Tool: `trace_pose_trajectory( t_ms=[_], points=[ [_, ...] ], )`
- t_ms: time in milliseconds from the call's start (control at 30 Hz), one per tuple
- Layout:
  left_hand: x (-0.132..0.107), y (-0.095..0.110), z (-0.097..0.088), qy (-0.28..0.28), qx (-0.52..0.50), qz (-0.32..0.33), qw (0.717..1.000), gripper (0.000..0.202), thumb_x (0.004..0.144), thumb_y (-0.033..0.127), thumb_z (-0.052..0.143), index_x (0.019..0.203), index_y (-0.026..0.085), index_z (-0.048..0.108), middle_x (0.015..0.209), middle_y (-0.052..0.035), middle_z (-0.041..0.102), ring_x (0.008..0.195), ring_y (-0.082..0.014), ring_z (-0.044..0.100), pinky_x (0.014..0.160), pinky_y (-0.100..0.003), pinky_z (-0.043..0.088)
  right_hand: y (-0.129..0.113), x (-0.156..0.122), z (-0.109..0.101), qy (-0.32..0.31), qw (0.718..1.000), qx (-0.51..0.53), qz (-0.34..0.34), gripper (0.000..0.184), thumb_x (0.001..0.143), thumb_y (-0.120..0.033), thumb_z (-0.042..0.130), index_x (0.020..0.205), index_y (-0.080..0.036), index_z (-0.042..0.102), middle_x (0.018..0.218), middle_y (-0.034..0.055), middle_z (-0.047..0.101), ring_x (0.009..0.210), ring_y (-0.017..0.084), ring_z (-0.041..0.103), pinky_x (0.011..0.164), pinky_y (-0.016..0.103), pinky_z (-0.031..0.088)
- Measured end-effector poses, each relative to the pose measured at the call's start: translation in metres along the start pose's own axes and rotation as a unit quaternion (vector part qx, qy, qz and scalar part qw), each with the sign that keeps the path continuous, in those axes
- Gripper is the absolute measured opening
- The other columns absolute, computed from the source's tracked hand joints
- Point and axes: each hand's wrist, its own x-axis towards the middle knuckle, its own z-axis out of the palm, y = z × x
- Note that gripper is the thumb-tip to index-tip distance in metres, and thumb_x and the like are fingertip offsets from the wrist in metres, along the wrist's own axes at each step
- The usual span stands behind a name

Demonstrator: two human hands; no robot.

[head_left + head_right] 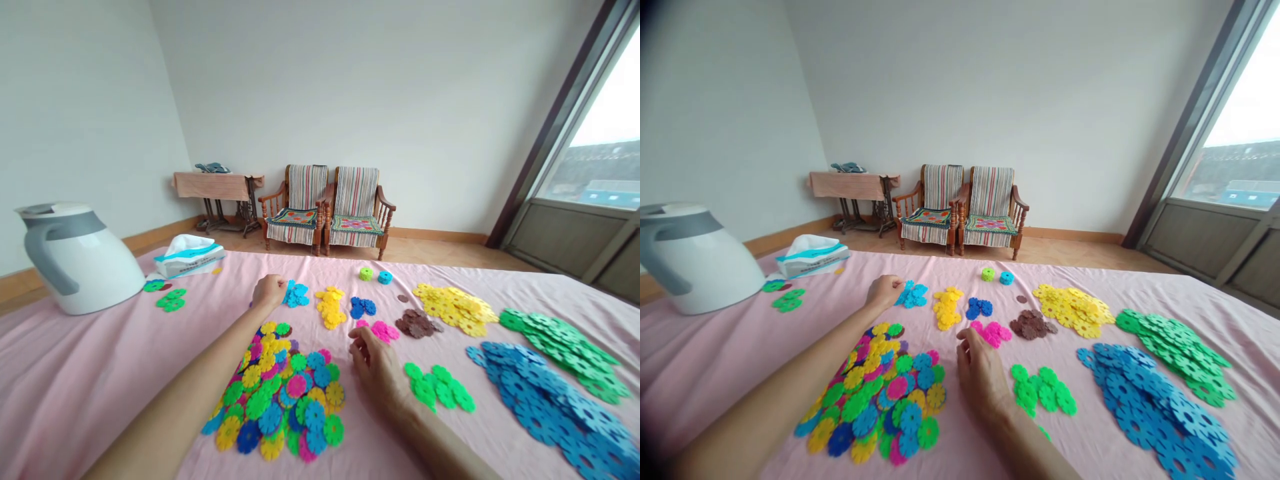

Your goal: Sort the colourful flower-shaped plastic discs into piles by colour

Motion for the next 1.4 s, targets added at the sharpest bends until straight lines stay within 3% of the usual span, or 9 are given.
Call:
trace_pose_trajectory(
  t_ms=[133,267,333,400,500,833,1067,1267,1400],
  points=[
    [-0.013,0.010,-0.005,-0.011,-0.018,0.042,0.999,0.021,0.075,0.021,0.052,0.090,0.019,0.067,0.088,-0.0050,0.071,0.082,-0.0183,0.064,0.067,-0.023,0.043,0.001,0.002,-0.001,0.001,1.000,0.000,0.010,0.017,0.082,-0.017,0.041,0.093,-0.018,0.054,0.075,0.0034,0.062,0.066,0.015,0.057,0.057,0.024,0.039],
    [-0.051,0.033,-0.019,-0.109,-0.062,0.156,0.980,0.012,0.075,0.022,0.056,0.076,0.021,0.068,0.076,0.0018,0.070,0.073,-0.0125,0.063,0.067,-0.018,0.044,0.001,0.005,-0.002,0.016,0.999,0.009,0.039,0.014,0.080,-0.018,0.043,0.090,-0.018,0.054,0.073,0.0029,0.062,0.063,0.015,0.055,0.056,0.025,0.038],
    [-0.075,0.044,-0.028,-0.223,-0.126,0.267,0.929,0.014,0.075,0.019,0.055,0.077,0.018,0.069,0.076,0.0002,0.069,0.070,-0.0125,0.062,0.065,-0.019,0.044,0.002,0.006,-0.002,0.021,0.998,0.019,0.052,0.014,0.080,-0.019,0.043,0.089,-0.018,0.054,0.073,0.0028,0.062,0.061,0.014,0.054,0.054,0.024,0.037],
    [-0.097,0.051,-0.037,-0.292,-0.133,0.333,0.887,0.013,0.073,0.016,0.058,0.078,0.018,0.070,0.077,-0.0004,0.068,0.073,-0.0134,0.061,0.067,-0.020,0.044,0.004,0.006,-0.001,0.021,0.997,0.032,0.061,0.014,0.080,-0.019,0.043,0.089,-0.017,0.054,0.073,0.0024,0.062,0.058,0.013,0.054,0.053,0.024,0.036],
    [-0.120,0.054,-0.046,-0.322,-0.107,0.377,0.862,0.020,0.070,0.019,0.065,0.089,0.020,0.070,0.088,-0.0016,0.067,0.083,-0.0159,0.059,0.074,-0.024,0.043,0.007,0.005,0.000,0.016,0.997,0.044,0.068,0.015,0.079,-0.020,0.043,0.089,-0.017,0.054,0.068,0.0010,0.060,0.055,0.013,0.052,0.050,0.023,0.035],
    [-0.126,0.049,-0.042,-0.320,-0.082,0.365,0.871,0.015,0.069,0.018,0.065,0.084,0.020,0.064,0.087,-0.0011,0.062,0.085,-0.0173,0.055,0.076,-0.026,0.040,0.006,0.004,-0.001,0.010,0.998,0.032,0.046,0.015,0.080,-0.019,0.041,0.084,-0.018,0.055,0.066,0.0008,0.059,0.056,0.013,0.051,0.051,0.024,0.034],
    [-0.128,0.047,-0.037,-0.312,-0.079,0.350,0.880,0.026,0.066,0.020,0.067,0.091,0.021,0.061,0.094,-0.0020,0.059,0.091,-0.0186,0.054,0.077,-0.026,0.040,0.006,0.004,0.000,0.012,0.999,0.023,0.034,0.015,0.079,-0.019,0.041,0.083,-0.018,0.056,0.067,0.0011,0.059,0.060,0.013,0.051,0.053,0.024,0.034],
    [-0.128,0.048,-0.039,-0.292,-0.087,0.342,0.889,0.020,0.064,0.018,0.065,0.084,0.020,0.061,0.087,-0.0004,0.060,0.081,-0.0158,0.054,0.070,-0.024,0.040,0.007,0.004,0.000,0.016,0.999,0.024,0.025,0.012,0.078,-0.017,0.042,0.081,-0.018,0.054,0.068,0.0011,0.059,0.060,0.013,0.052,0.052,0.023,0.034],
    [-0.108,0.039,-0.036,-0.260,-0.095,0.297,0.914,0.019,0.065,0.019,0.062,0.084,0.019,0.063,0.079,-0.0001,0.060,0.069,-0.0128,0.055,0.061,-0.021,0.041,0.008,0.004,0.002,0.014,0.999,0.022,0.027,0.014,0.078,-0.017,0.042,0.081,-0.018,0.055,0.068,0.0011,0.059,0.060,0.013,0.052,0.052,0.023,0.034]
  ],
)
